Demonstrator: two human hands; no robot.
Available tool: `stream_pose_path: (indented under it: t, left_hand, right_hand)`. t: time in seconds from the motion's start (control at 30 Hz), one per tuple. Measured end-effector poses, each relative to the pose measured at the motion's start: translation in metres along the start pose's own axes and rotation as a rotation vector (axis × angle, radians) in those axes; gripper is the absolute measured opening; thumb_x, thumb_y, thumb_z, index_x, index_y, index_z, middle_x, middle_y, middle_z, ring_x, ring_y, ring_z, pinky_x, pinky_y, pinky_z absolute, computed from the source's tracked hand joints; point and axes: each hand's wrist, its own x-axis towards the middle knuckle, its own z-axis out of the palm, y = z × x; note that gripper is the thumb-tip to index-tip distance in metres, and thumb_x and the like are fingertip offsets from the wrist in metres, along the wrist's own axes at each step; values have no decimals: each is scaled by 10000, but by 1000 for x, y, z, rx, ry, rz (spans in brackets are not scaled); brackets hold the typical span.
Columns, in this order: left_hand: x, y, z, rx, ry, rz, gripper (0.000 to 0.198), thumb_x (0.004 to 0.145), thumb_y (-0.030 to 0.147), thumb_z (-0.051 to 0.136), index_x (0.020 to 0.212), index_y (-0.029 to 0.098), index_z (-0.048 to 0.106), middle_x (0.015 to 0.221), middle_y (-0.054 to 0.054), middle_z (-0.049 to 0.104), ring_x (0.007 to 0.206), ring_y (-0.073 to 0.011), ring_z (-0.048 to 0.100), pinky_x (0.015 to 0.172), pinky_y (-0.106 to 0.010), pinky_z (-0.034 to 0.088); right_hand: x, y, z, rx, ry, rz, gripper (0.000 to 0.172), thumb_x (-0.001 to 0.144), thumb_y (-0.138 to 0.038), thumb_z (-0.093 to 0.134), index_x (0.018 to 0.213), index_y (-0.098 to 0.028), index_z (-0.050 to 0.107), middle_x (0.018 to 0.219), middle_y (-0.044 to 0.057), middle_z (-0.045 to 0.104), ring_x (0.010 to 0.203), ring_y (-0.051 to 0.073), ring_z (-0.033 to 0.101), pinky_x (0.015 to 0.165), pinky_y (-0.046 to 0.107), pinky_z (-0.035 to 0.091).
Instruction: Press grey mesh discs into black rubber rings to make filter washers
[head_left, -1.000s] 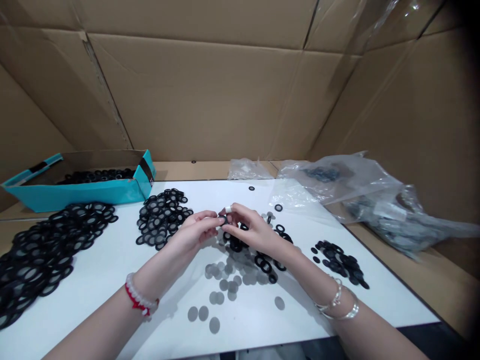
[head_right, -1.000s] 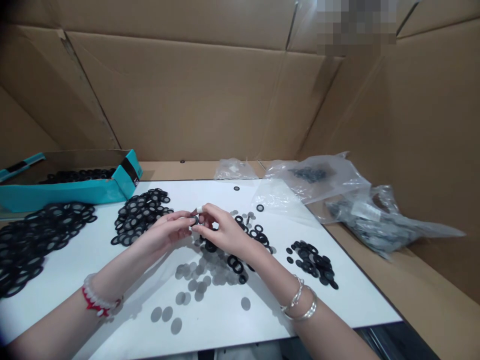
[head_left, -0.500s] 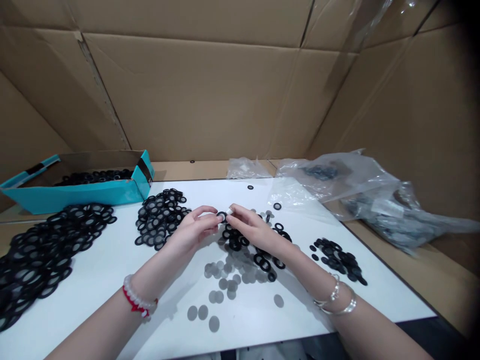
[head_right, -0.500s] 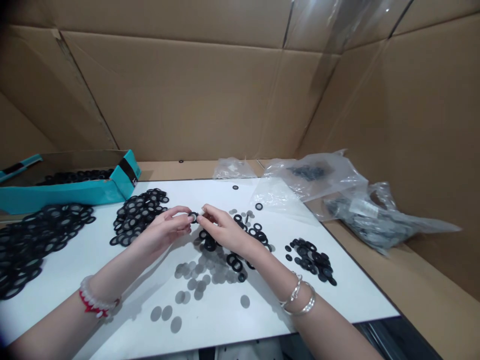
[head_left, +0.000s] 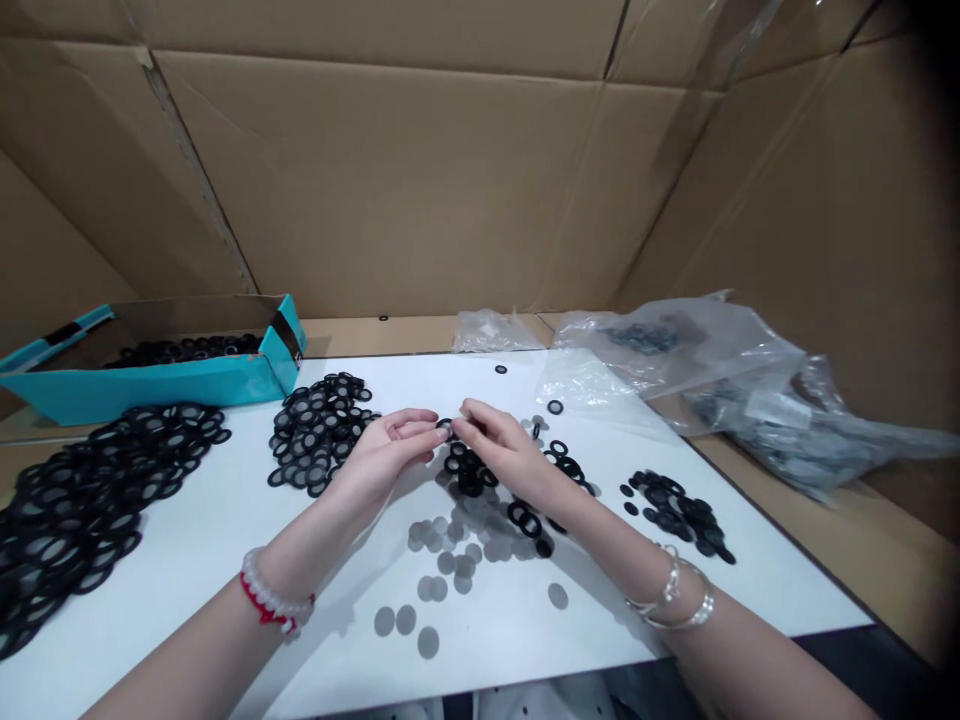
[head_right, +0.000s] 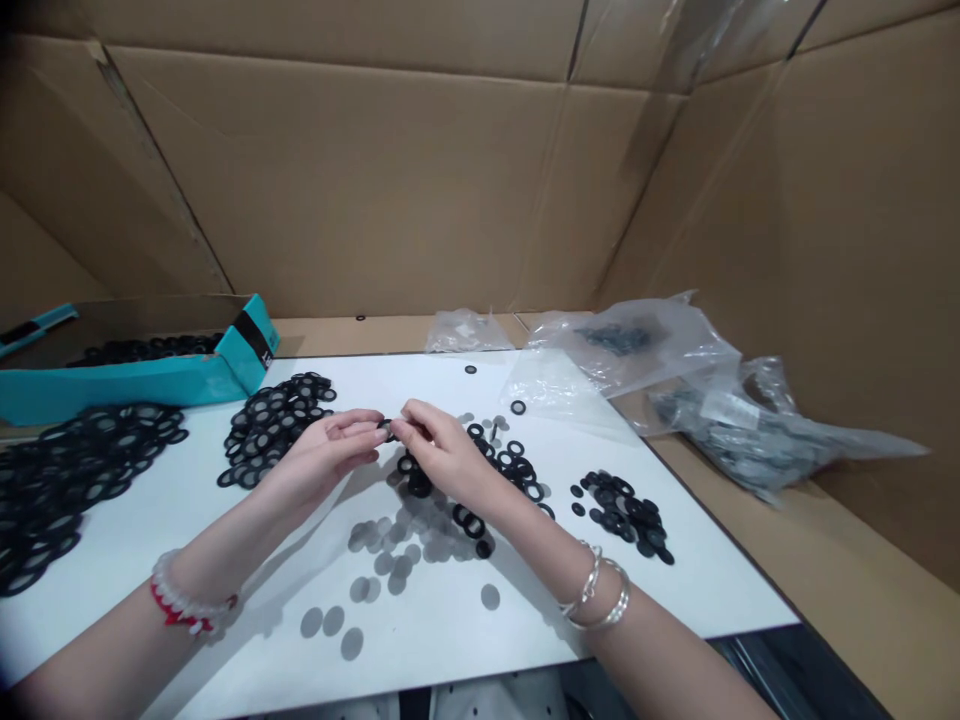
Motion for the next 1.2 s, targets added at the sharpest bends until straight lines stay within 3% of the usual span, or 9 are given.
stream_pose_path:
  t: [0.2,0.43,0.57,0.73,0.83,0.97,1.07,1.2]
  left_hand:
    - [2,1,-5,-2,-28,-28,269,606,242,807,824,167,669,751,-13,654,699,-98,568,659,-215,430]
    - [0,5,-5,62,-72,11,225,581,233,815,656,161,615,596,42,584,579,-68,510,607,-201,393]
    - [0,7,-3,-12,-71,-46,249,570,240,812,718,157,629,628,26,605,590,-86,530,641,-232,419]
    - [2,3,-1,-39,-43,-73,326,557,229,811,817,133,637,694,-7,625,638,-110,558,664,-255,438]
    - [1,0,2,-35,-43,-94,368,543,224,812,848,121,633,770,-48,656,680,-128,584,669,-257,441]
    - [0,7,-1,120,-97,-83,364,572,263,787,875,143,626,667,-16,644,569,-116,552,593,-246,419]
    - [5,20,-21,519,-93,33,249,593,284,758,796,191,648,647,-14,658,542,-144,548,511,-235,364]
    - [17,27,-56,933,96,298,67,568,224,734,556,240,670,612,-29,657,616,-208,560,569,-268,376]
  right_hand:
    - [2,2,-7,111,-40,68,313,923,-405,424,700,-213,318,676,-43,281,620,120,293,572,253,256]
    - [1,2,-7,168,-157,110,351,910,-454,445,691,-209,323,662,-49,272,592,111,274,538,245,238]
    - [1,-2,-8,125,-134,78,292,900,-440,470,749,-213,364,697,-40,325,627,119,334,570,246,297]
    - [1,-7,-11,-84,-148,-117,121,864,-298,535,832,-214,453,818,3,442,763,153,438,712,286,380]
    - [0,-4,-7,-126,-94,-137,152,848,-288,553,807,-216,426,797,-6,438,731,149,429,681,282,376]
    - [-2,0,-5,-157,-76,-52,292,779,-344,642,857,-221,389,853,-6,450,750,149,432,664,272,375]
    - [-2,-1,-17,-186,-200,47,326,769,-381,652,953,-215,441,936,22,493,800,163,471,676,274,400]
    - [0,0,-37,-225,-607,33,193,774,-297,663,934,-206,603,913,29,554,799,168,524,701,284,429]
